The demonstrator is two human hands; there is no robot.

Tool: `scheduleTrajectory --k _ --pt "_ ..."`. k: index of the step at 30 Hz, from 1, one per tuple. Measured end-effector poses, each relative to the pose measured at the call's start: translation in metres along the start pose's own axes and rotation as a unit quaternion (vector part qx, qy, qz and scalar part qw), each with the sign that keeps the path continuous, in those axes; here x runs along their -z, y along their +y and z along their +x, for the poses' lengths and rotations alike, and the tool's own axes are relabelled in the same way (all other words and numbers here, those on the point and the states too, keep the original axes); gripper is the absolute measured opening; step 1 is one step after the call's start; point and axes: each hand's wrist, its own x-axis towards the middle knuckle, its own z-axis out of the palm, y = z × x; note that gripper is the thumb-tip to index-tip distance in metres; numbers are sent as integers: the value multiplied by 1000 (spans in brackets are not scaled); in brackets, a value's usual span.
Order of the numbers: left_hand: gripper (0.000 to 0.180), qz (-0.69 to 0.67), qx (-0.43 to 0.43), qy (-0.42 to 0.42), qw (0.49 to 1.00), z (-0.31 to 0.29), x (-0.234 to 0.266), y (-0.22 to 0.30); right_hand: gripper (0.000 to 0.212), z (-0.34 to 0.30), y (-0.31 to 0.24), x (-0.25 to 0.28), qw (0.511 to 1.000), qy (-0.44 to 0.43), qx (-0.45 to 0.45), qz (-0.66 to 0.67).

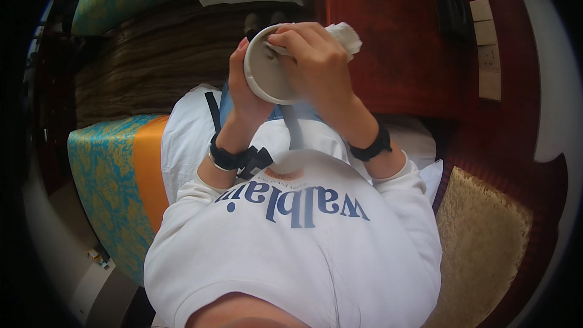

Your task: The person wipes a white cup, then cleans a black tissue box and a wooden bedside table using a white cloth. The person wipes the top and sides of the table and the tissue box, then places the tissue box back on the table.

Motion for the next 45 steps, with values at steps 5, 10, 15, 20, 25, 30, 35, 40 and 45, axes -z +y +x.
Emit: scheduleTrajectory --k 5,10,15,20,25,30,35,40,45 --pt "56 -23 -10 -62 998 10 16 2 21 -7 -18 -5 970 -70 -121 199" --pt "59 -35 -3 -61 998 8 15 4 22 -2 -8 19 930 -286 -109 201" --pt "62 10 -22 -24 999 15 20 -3 22 -7 -3 21 974 -221 -41 2" --pt "52 -26 29 12 999 15 18 -4 18 -1 8 -8 992 -80 -79 -59" --pt "48 -55 32 16 998 12 22 -2 22 7 -8 -26 986 -18 -145 81" --pt "62 -44 9 -24 999 14 27 5 18 -1 -22 -23 972 -59 -134 185" --pt "62 18 -3 -70 997 9 22 14 18 6 -15 10 919 -300 -154 204" --pt "73 -3 68 -125 990 13 34 10 24 18 0 59 845 -482 -88 213" --pt "75 -120 118 -188 967 21 49 15 22 -9 45 114 880 -242 -317 259"
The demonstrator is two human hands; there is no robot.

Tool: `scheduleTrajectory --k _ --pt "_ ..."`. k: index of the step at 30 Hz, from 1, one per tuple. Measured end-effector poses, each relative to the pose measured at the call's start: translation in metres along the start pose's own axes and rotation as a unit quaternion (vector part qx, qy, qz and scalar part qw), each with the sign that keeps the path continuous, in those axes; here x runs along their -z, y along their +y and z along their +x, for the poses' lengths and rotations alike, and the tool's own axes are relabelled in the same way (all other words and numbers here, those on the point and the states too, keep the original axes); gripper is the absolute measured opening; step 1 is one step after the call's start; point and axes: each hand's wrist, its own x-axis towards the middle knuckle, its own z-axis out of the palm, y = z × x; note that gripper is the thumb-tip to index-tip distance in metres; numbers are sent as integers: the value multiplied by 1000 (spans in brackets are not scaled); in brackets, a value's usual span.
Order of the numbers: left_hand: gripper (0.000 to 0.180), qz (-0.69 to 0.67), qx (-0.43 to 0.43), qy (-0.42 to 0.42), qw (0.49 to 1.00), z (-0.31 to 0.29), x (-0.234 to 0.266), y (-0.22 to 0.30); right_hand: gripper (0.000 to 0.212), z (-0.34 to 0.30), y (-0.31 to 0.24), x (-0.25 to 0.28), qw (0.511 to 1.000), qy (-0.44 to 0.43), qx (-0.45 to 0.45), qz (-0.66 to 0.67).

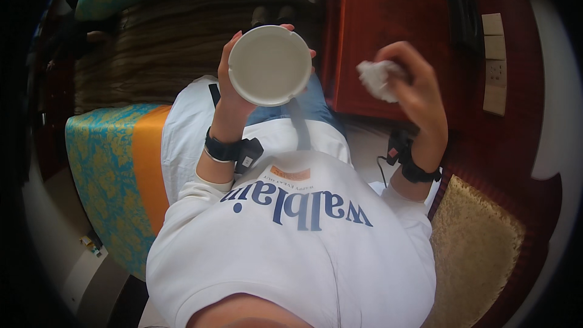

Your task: The person wipes a white cup, then cleans a black tissue box and a wooden bedside table using a white cloth. The person wipes the top and sides of the table and the tissue box, then places the tissue box back on the table.

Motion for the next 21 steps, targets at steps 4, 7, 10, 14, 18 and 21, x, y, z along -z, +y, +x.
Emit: scheduleTrajectory --k 4,7,10,14,18,21 --pt "76 -27 11 -2 1000 2 4 -1 16 -3 44 5 949 311 43 -12" --pt "77 -40 22 10 999 4 3 -2 15 -2 79 -7 907 381 44 -171" --pt "77 -32 28 11 999 5 7 -5 27 4 108 -33 903 189 77 -378" --pt "76 -7 40 24 999 5 9 -5 31 -4 128 -49 918 178 77 -345" --pt "76 -2 52 13 999 10 12 -9 25 -5 114 -44 945 212 60 -243" --pt "76 -19 62 37 997 12 3 -11 25 -3 100 -41 944 233 62 -225"
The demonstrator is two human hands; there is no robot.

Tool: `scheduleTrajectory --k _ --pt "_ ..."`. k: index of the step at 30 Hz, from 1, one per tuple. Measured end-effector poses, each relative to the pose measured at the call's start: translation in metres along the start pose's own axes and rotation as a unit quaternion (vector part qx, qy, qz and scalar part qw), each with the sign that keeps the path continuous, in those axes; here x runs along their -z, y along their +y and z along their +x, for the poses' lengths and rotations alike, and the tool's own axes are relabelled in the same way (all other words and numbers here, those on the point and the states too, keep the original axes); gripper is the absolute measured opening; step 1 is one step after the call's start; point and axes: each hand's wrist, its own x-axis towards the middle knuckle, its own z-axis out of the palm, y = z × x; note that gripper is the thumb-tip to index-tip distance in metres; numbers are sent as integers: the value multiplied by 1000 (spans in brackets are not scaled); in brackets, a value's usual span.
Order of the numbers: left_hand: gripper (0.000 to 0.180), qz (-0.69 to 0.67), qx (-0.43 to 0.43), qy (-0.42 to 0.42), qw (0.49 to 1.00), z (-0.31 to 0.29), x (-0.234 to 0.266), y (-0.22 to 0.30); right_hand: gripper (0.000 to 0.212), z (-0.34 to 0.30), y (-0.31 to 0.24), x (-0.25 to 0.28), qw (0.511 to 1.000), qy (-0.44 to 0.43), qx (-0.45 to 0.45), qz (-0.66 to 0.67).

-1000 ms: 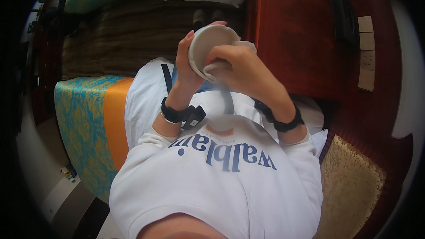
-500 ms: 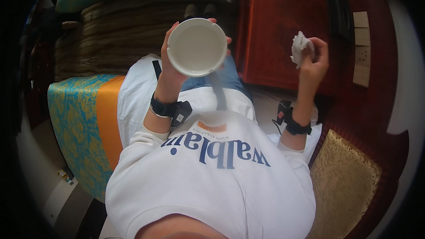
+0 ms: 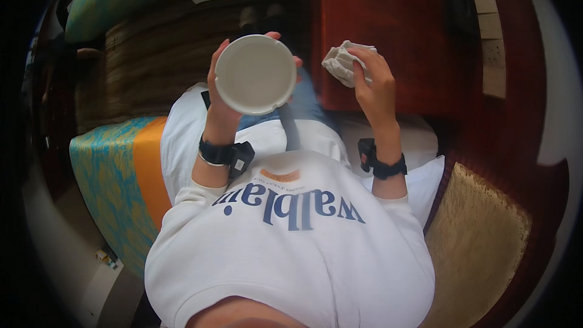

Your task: The person wipes a white cup, then cleans a black tissue box and a wooden bedside table using a white cloth. The person wipes the top and sides of the table and the tissue box, then places the tissue box back on the table.

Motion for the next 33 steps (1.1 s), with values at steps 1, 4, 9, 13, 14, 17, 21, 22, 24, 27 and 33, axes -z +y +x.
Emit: scheduleTrajectory --k 1,4,9,13,14,17,21,22,24,27,33 --pt "75 -12 6 -23 1000 1 1 0 26 4 3 2 999 -1 14 -32" --pt "73 -29 4 -69 997 -2 4 4 31 9 17 6 995 -22 26 -98" --pt "70 -87 9 -18 996 2 1 4 39 -17 50 -15 985 -108 0 -134" --pt "69 -50 7 42 998 6 1 3 38 -20 42 -22 985 -98 -124 -67" --pt "68 -41 7 51 998 6 2 3 36 -17 30 -18 977 -100 -187 -20" --pt "66 -22 0 89 996 4 -1 1 30 -4 -10 4 988 -34 -149 6" --pt "61 102 -1 150 983 11 8 -7 21 12 -68 23 990 -29 -135 13" --pt "59 117 -2 166 979 14 2 -12 18 13 -71 19 995 -44 -92 -1" --pt "50 160 -8 197 967 13 -17 -22 18 15 -85 2 995 -60 -69 -41" --pt "52 253 -125 224 933 17 -9 -53 18 23 -90 -30 994 -57 -44 81" --pt "57 191 -95 186 959 16 -9 -39 15 17 -79 -16 958 -208 77 180"
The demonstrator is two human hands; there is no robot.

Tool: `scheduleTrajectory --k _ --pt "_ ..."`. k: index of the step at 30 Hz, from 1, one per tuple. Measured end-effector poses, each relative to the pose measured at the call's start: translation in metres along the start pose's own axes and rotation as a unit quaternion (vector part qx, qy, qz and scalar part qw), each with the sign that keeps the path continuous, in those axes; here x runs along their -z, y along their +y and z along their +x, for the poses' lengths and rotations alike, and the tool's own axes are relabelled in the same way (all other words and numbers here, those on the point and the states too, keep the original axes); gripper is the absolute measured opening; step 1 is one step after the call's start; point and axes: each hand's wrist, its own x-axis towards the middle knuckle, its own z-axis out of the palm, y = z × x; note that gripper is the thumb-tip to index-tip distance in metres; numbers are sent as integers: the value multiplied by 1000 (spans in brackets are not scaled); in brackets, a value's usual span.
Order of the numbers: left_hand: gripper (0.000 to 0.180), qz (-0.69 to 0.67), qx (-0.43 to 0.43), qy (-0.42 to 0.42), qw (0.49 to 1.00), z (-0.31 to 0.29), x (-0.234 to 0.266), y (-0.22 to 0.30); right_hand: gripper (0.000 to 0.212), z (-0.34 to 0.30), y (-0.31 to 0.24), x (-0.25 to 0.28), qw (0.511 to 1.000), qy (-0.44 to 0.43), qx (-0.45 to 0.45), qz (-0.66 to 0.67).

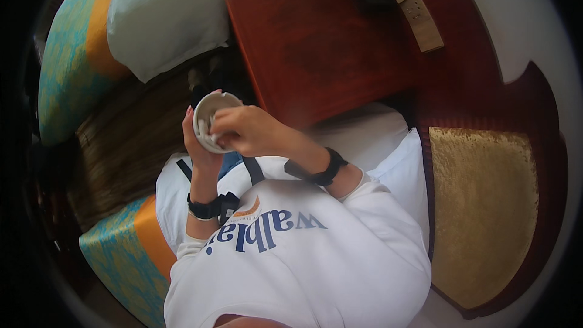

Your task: The person wipes a white cup, then cleans a black tissue box and a wooden bedside table using a white cloth. The person wipes the top and sides of the table and the tissue box, then places the tissue box back on the table.

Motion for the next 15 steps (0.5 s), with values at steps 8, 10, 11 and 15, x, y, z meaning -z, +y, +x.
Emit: scheduleTrajectory --k 8,10,11,15 --pt "61 -30 -41 -1 999 15 22 -4 8 -27 40 45 868 -109 -185 -447" --pt "64 -24 -24 -16 999 14 25 9 8 -40 62 55 875 150 -135 -440" --pt "66 -42 -16 -56 997 13 23 13 10 -48 74 58 870 162 -137 -446" --pt "71 -58 -31 -164 984 15 5 12 24 -64 65 59 870 177 4 -460"
